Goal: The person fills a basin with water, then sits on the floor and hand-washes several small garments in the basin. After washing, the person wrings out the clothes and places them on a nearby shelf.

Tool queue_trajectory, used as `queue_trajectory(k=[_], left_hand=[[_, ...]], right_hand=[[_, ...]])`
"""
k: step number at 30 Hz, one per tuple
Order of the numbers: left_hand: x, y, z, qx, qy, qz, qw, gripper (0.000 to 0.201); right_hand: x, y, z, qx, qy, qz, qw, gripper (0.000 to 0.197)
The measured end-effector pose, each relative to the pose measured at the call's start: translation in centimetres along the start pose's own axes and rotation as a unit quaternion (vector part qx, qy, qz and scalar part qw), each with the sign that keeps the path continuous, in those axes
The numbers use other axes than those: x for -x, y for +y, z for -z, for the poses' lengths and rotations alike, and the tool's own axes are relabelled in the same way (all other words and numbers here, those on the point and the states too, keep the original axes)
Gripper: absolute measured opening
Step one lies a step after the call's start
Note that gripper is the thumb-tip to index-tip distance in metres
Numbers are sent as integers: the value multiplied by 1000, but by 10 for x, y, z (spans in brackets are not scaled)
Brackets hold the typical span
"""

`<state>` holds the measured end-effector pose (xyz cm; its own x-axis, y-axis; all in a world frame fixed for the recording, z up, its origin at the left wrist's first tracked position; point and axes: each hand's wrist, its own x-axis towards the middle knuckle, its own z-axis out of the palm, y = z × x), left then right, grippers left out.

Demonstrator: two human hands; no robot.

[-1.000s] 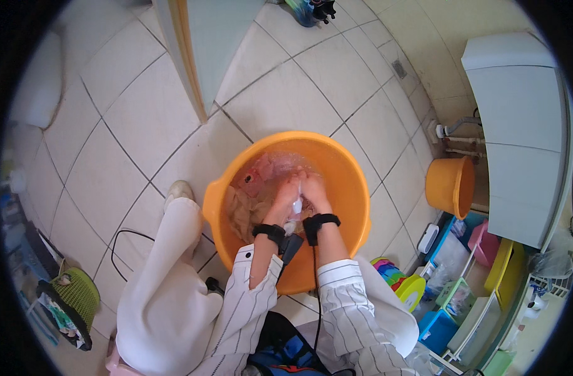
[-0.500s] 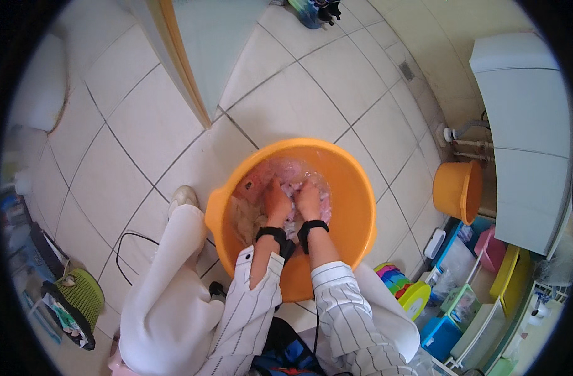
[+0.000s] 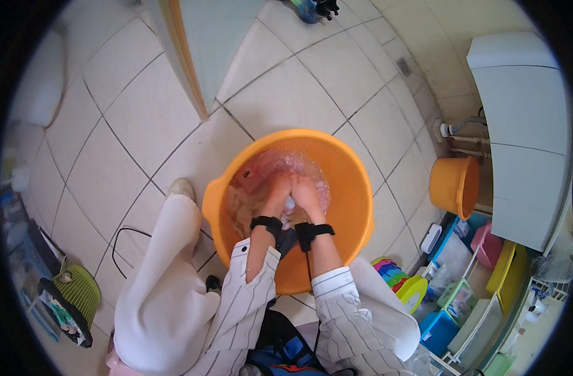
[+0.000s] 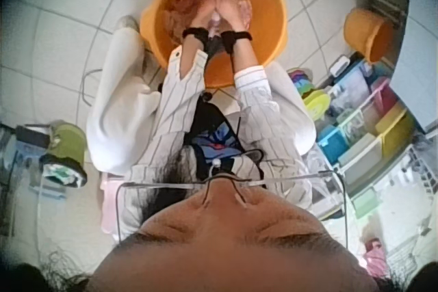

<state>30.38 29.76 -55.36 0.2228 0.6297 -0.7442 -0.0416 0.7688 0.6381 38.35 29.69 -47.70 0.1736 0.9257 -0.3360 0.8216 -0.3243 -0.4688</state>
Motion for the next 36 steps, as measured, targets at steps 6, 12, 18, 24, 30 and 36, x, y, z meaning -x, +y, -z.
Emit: queue_trajectory(k=[6, 12, 18, 24, 30, 36], left_hand=[[-16, -34, 3, 29, 6, -5, 1000, 31], [-9, -51, 12, -299, 233, -99, 920, 44], [-4, -34, 16, -33, 70, -62, 995, 39], [1, -18, 25, -183, 79, -144, 969, 39], [10, -19, 16, -273, 144, -63, 949, 48], [3, -9, -18, 91, 93, -56, 990, 41]], right_hand=[[-6, 48, -20, 50, 32, -38, 997, 45], [-7, 75, -48, 156, 101, 36, 982, 28], [1, 66, 7, -536, 22, -272, 799, 21], [6, 50, 13, -6, -8, -60, 998, 39], [-2, 40, -25, 156, -21, -135, 978, 33], [16, 20, -8, -159, -44, -128, 978, 38]])
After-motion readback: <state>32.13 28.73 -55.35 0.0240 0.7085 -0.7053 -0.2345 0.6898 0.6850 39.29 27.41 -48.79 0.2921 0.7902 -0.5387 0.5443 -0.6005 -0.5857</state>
